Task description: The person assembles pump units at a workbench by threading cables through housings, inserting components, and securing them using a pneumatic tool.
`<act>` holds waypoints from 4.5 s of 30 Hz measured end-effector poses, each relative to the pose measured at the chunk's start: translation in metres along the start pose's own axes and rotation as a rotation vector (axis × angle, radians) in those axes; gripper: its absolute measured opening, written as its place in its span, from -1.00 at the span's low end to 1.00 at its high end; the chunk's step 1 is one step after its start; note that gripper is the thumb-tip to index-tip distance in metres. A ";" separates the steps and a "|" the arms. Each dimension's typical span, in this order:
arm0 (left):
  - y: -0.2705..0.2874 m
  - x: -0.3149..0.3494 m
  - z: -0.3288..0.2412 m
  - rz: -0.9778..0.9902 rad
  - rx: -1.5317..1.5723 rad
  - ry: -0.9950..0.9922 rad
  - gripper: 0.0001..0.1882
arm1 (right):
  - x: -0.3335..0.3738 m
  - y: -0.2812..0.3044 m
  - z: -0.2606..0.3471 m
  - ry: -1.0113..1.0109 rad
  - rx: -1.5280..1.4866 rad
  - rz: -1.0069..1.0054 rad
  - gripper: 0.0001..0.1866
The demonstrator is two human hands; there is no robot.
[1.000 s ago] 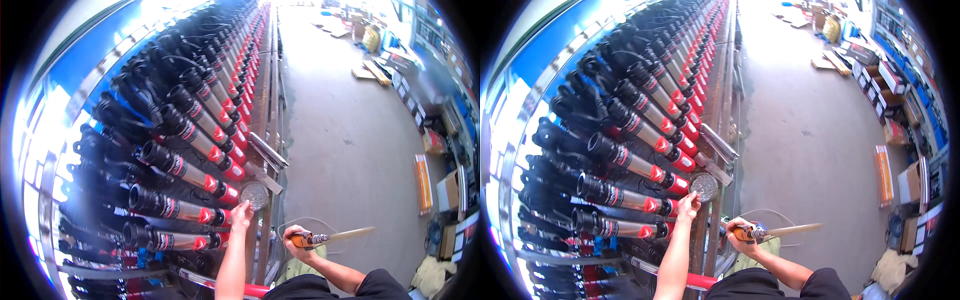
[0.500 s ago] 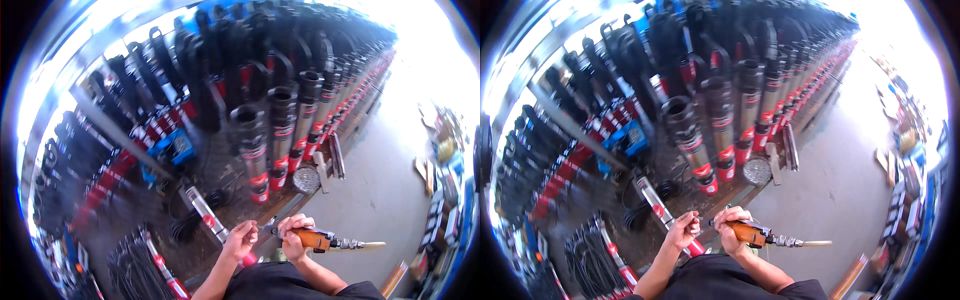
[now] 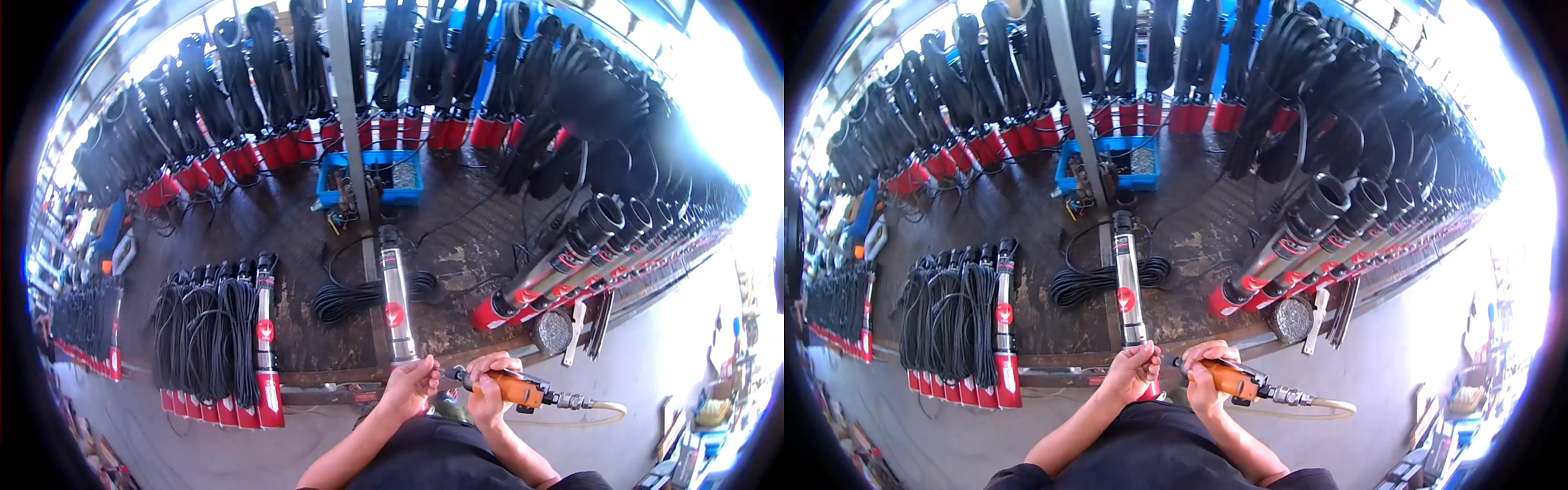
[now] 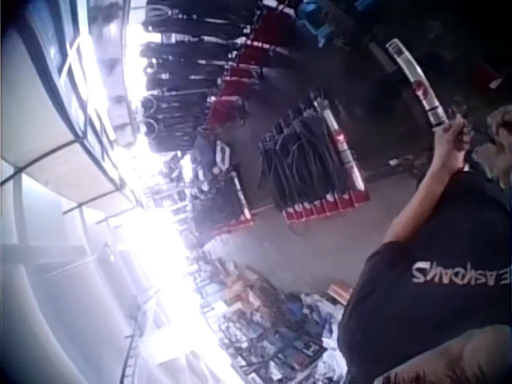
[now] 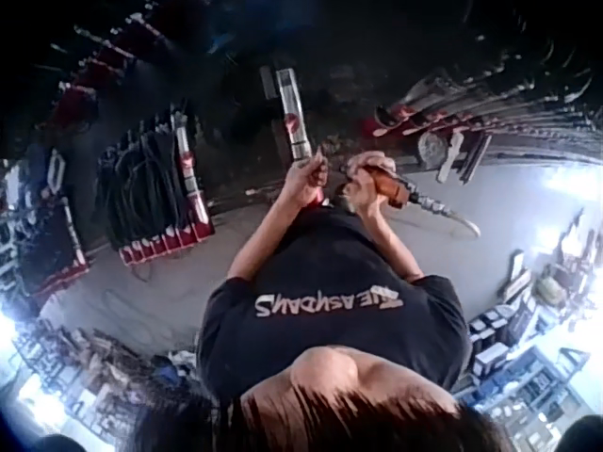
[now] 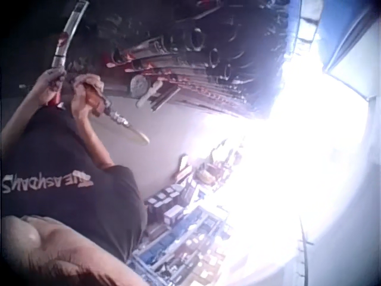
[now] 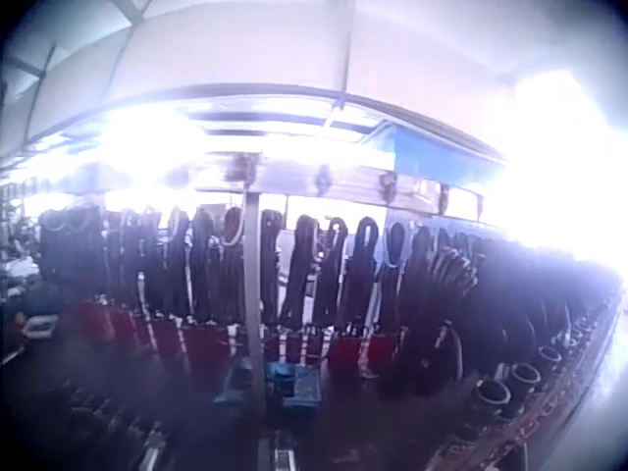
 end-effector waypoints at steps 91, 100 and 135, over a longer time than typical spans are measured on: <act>0.002 -0.058 -0.038 -0.533 -2.077 -0.614 -0.53 | 0.084 0.229 -0.029 -0.305 0.147 -0.823 -0.68; -0.197 -0.255 0.204 0.636 -2.316 -0.724 -0.79 | 0.131 0.278 -0.013 -0.109 0.336 -0.765 -0.70; -0.041 -0.085 0.015 0.227 0.037 0.316 -0.73 | -0.044 0.044 0.038 0.132 0.022 -0.197 -0.76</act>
Point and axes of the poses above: each hand's wrist, its own x-axis away from the middle knuckle, its own y-axis out of the back of the hand, z = x × y, the point moved 6 cm from there along -x, towards the middle knuckle, and after that the axes turned 2 degrees about -z, right-handed, at the moved point
